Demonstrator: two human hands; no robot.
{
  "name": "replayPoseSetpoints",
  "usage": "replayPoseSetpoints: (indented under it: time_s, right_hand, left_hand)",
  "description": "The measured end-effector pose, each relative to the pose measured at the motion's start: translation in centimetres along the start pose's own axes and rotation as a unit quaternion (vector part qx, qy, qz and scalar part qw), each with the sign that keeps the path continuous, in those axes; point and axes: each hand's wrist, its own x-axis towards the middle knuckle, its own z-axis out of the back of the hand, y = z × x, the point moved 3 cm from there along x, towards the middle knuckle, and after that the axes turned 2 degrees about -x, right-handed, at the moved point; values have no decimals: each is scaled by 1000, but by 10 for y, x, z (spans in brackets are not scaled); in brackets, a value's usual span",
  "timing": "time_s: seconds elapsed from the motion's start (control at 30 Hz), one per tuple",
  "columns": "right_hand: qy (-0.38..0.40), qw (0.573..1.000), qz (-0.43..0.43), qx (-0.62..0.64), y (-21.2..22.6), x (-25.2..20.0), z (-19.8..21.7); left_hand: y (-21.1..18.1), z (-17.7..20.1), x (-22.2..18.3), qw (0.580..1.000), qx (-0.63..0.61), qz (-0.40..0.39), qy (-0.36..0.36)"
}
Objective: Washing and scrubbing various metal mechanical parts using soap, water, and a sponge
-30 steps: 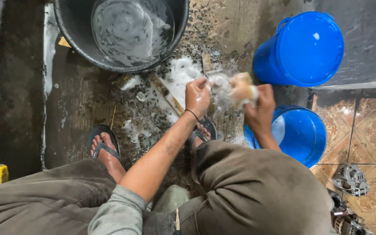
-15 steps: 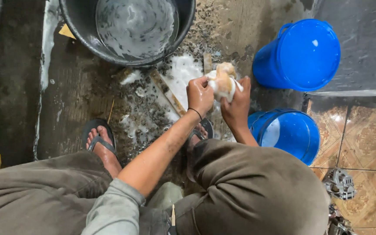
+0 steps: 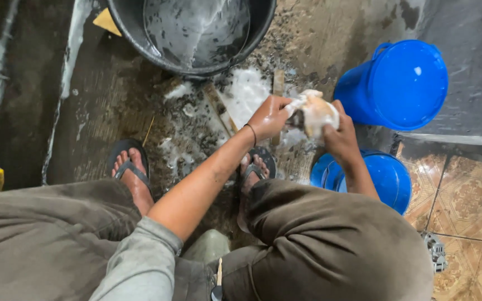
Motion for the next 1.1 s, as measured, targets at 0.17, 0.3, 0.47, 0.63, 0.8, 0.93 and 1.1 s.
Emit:
replayPoseSetpoints:
  time_s: [0.17,0.3,0.47,0.63,0.8,0.93,1.1]
  right_hand:
    - [-90,992,-71,56,6,-8,3]
    - [-111,991,-60,42,25,-4,-2]
    - [-104,993,-21,-52,19,-1,-10]
    - [-81,993,-21,-78,22,5,-6]
    - [-58,997,-42,-33,31,6,-5]
    - [-45,994,-83,50,41,2,-6]
    - [-80,969,-142,188,53,-9,-7]
  left_hand:
    - [7,-20,5,901,-422,52,88]
    - [0,-14,-3,886,-449,79,91]
    - [24,-16,6,870,-474,97,91]
    - [20,-19,4,879,-469,82,39]
    - [2,-25,-11,896,-437,33,-69]
    - [3,-24,-18,913,-397,-28,-94]
    - [-13,-16,-24,946,-294,-98,-95]
